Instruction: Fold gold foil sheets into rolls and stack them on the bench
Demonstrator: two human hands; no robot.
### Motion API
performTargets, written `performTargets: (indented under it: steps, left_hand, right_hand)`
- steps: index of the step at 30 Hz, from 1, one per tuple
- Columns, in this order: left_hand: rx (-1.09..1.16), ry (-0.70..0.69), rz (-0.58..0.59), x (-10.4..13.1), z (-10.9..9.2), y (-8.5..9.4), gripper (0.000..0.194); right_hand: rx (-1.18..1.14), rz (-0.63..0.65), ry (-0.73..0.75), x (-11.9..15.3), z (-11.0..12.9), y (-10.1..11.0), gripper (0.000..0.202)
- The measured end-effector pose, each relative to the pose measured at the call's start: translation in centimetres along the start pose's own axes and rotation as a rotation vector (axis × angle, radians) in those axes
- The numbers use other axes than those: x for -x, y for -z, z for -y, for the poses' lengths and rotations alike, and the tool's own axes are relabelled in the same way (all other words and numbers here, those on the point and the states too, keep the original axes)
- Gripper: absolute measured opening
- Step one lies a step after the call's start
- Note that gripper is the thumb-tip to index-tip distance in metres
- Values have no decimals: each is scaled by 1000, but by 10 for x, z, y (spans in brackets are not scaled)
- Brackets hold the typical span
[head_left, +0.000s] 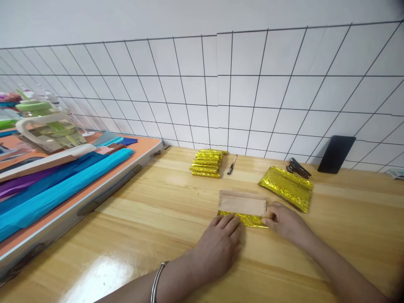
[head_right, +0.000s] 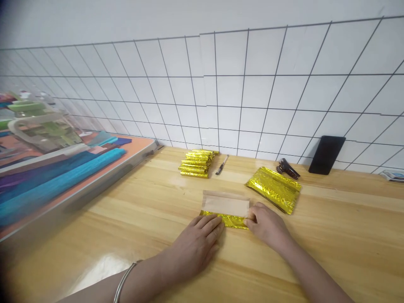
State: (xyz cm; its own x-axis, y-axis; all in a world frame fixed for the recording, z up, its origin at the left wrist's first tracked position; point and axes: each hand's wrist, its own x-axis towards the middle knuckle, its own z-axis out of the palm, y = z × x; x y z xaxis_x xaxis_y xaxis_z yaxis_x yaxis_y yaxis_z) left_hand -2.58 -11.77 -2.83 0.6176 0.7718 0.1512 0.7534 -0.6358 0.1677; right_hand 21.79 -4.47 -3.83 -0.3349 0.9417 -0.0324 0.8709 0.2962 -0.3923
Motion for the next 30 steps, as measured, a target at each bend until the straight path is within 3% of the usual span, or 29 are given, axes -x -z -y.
performTargets:
  steps: [6,13,16,20,25,30]
  left_hand:
    - [52,17,-6,0,3,0,44]
    - [67,10,13,-4,2,10,46]
    - [49,5,18,-5,0,14,46]
    - [44,0,3,-5,0,16,46]
    - [41,2,-12,-5,1,13,45]
    - [44,-6,-14,-4,4,10,49]
  right_hand:
    - [-37,-34,25,1,3,2,7]
    - [-27,-14,9,0,2,3,12]
    - [63,-29,15,3,8,6,15]
    - [359,-193,146,15,34,12,32]
    - [654,-163,418,27,64,-12,40]
    - [751,-133,464,33,55,-37,47]
